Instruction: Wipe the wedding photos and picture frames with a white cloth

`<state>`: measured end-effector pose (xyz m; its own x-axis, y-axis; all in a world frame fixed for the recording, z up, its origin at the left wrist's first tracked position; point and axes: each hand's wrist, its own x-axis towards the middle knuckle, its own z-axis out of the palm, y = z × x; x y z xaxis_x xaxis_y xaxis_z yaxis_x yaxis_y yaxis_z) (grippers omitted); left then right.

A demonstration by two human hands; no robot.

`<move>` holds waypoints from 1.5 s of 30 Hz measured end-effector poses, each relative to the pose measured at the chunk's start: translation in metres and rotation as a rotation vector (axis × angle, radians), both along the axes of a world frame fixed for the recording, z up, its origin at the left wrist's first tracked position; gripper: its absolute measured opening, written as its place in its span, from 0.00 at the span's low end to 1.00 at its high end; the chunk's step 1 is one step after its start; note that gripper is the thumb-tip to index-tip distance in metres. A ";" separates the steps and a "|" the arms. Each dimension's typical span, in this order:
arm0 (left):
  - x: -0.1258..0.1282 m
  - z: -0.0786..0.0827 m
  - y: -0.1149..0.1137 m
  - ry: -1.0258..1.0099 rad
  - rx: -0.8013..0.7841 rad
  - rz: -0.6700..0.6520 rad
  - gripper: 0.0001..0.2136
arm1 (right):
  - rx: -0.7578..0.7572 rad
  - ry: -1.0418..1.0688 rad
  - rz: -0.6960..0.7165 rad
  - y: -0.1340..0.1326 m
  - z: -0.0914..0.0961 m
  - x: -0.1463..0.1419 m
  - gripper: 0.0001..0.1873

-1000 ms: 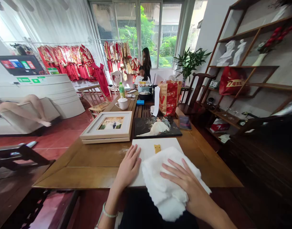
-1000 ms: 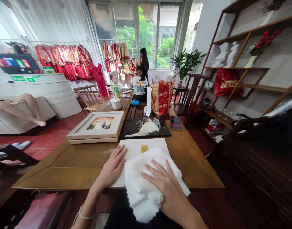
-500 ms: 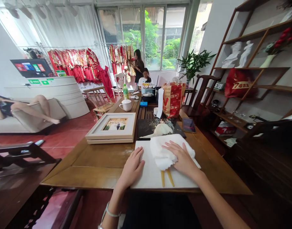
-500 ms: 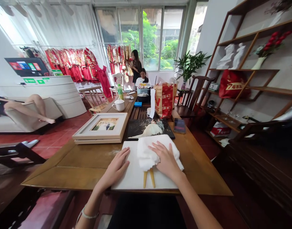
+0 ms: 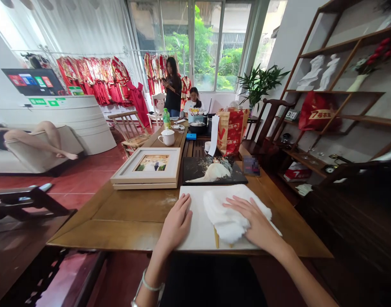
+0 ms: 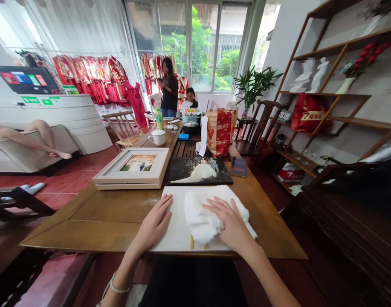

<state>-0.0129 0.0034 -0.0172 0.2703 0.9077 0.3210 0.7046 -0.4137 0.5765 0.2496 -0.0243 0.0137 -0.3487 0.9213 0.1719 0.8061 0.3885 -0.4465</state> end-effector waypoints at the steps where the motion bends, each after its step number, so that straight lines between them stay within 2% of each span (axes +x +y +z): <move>1: 0.000 -0.001 0.000 0.001 0.007 -0.001 0.21 | -0.009 0.006 -0.004 0.014 0.001 -0.004 0.34; 4: -0.001 -0.004 0.001 0.013 0.026 -0.007 0.21 | -0.012 0.015 0.003 0.044 0.004 -0.022 0.35; 7: -0.001 -0.004 0.002 0.022 0.032 -0.006 0.21 | 0.011 0.017 0.014 0.043 0.004 -0.035 0.35; 9: 0.000 -0.003 0.002 0.020 0.025 -0.004 0.21 | 0.017 0.014 0.060 0.024 0.003 -0.036 0.34; 13: 0.001 -0.001 0.001 0.006 0.010 -0.012 0.21 | 0.003 -0.004 0.213 -0.035 0.003 -0.022 0.29; 16: 0.000 -0.001 0.001 -0.011 0.016 -0.013 0.21 | -0.001 -0.013 0.209 -0.059 0.002 -0.007 0.27; 18: 0.000 -0.001 0.001 -0.018 0.019 -0.010 0.20 | 0.018 -0.017 0.098 -0.055 0.000 0.000 0.27; 21: -0.001 -0.003 0.001 -0.028 0.035 -0.010 0.20 | 0.055 -0.033 -0.058 -0.023 -0.001 0.004 0.33; 24: -0.001 -0.003 0.001 -0.045 0.047 -0.011 0.20 | 0.042 -0.045 -0.065 0.013 0.002 -0.003 0.36; 26: -0.001 -0.003 0.001 -0.051 0.041 -0.004 0.19 | 0.015 -0.066 -0.018 0.024 0.006 -0.012 0.37; 29: -0.001 -0.004 0.002 -0.051 0.025 0.008 0.20 | -0.010 -0.124 0.059 0.015 0.012 -0.027 0.40; 32: -0.002 -0.006 0.004 -0.060 0.019 -0.001 0.20 | -0.009 -0.165 0.150 -0.015 0.021 -0.039 0.40; 35: -0.005 -0.008 0.005 -0.084 0.036 -0.027 0.21 | -0.037 -0.155 0.296 -0.044 0.029 -0.047 0.34; 37: -0.006 -0.009 0.006 -0.089 0.043 -0.040 0.23 | -0.057 -0.128 0.336 -0.053 0.031 -0.050 0.30; 40: -0.005 -0.008 0.005 -0.085 0.047 -0.038 0.22 | -0.053 -0.108 0.261 -0.043 0.029 -0.052 0.30; 45: -0.004 -0.005 0.005 -0.089 0.032 -0.026 0.19 | -0.005 -0.173 0.133 0.010 0.024 -0.061 0.35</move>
<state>-0.0170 0.0081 -0.0223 0.2624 0.8897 0.3737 0.6401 -0.4503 0.6225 0.1889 -0.0146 0.0377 -0.4911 0.8660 0.0944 0.8126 0.4944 -0.3086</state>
